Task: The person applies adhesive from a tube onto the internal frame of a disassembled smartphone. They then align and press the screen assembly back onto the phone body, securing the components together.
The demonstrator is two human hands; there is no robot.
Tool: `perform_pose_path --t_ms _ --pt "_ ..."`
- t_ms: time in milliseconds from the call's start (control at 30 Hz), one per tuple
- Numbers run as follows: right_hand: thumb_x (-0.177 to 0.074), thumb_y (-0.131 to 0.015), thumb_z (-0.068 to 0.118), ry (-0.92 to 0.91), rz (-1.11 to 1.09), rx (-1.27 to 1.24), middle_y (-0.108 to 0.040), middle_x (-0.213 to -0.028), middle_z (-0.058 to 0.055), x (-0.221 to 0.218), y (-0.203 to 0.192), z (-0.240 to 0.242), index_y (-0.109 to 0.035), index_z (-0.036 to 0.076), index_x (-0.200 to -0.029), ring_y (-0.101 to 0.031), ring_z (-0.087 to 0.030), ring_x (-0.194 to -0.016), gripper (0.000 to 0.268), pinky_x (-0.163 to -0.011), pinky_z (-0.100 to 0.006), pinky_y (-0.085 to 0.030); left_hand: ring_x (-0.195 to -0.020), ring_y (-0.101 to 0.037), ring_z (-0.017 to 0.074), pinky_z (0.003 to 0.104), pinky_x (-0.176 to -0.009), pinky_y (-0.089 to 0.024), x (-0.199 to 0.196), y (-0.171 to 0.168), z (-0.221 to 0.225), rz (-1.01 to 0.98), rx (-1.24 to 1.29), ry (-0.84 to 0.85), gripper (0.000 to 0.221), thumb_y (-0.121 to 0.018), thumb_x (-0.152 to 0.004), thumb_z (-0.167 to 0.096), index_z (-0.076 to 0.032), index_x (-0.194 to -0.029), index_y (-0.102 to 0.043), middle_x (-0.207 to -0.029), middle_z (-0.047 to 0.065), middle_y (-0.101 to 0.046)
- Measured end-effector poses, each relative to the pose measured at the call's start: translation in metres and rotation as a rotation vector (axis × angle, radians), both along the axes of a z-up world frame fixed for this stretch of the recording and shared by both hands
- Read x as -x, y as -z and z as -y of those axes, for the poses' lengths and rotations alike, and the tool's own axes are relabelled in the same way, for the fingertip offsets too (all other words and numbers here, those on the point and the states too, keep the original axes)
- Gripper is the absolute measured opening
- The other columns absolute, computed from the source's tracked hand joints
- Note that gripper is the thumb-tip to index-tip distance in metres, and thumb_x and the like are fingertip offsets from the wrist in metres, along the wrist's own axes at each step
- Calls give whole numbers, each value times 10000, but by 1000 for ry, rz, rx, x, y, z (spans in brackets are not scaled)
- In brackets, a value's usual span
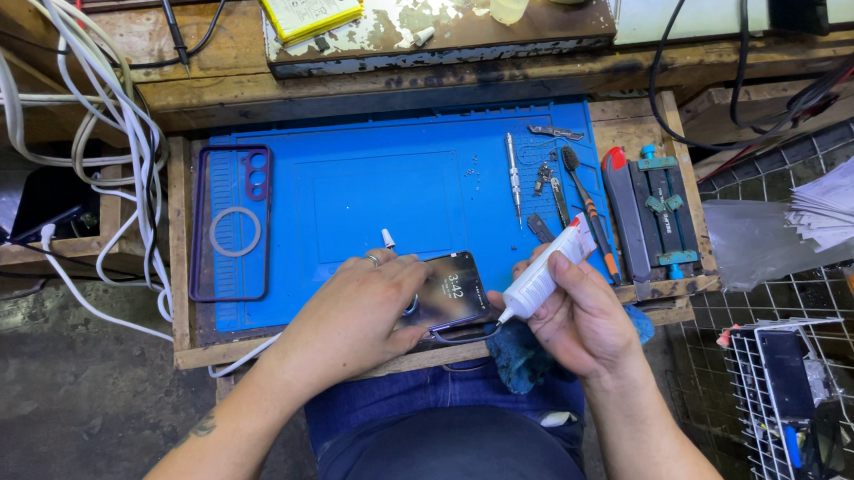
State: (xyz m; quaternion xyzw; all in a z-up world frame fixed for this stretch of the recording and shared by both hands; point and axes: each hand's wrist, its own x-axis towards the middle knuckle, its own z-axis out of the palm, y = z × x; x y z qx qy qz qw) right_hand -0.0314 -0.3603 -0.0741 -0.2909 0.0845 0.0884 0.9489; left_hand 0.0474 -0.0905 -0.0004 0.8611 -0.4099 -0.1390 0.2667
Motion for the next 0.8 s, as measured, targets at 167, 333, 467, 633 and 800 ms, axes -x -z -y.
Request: perform_pose_path --t_ms 167,333,467,633,800 --pt "-1059 -619 211 -8 -3 -13 -695 -1050 -164 1 0 1 -627 3 -1136 -706 -274 -1018 222 -1049 -614 -511 -1079 -628 370 478 -876 -487 -1 -2 0 -37 -5 -15 469 -767 -742 -242 -27 -1135 -625 -1090 149 -690" --pt "-1040 -621 212 -5 -30 -21 -690 -1043 -151 5 -4 0 -624 20 -1141 -703 -268 -1025 217 -1040 -611 -511 -1103 -630 363 471 -915 -480 -1 0 -1 -48 -1 -34 544 -754 -767 -268 -32 -1236 -613 -1170 160 -688" --pt "-1047 -629 218 -15 -18 -33 -685 -1039 -158 6 -4 -1 -619 11 -1159 -685 -239 -943 236 -1055 -602 -505 -1120 -620 357 467 -919 -468 0 1 -3 -59 -31 -31 553 -759 -769 -273 -47 -1248 -602 -1201 155 -672" --pt "-1012 -646 224 31 -66 12 -681 -1038 -122 4 -5 -2 -618 27 -1154 -685 -251 -1037 244 -1019 -622 -495 -1158 -589 372 478 -951 -448 0 -4 -3 -12 19 -3 656 -796 -712 -268 -45 -1290 -579 -1190 142 -672" --pt "-1024 -657 301 58 -24 -50 -676 -1045 -115 5 -16 0 -627 31 -1178 -670 -240 -1055 312 -1044 -606 -486 -1190 -583 356 461 -993 -443 0 -13 -10 -73 105 -67 642 -805 -722 -267 -66 -1289 -581 -1226 134 -657"
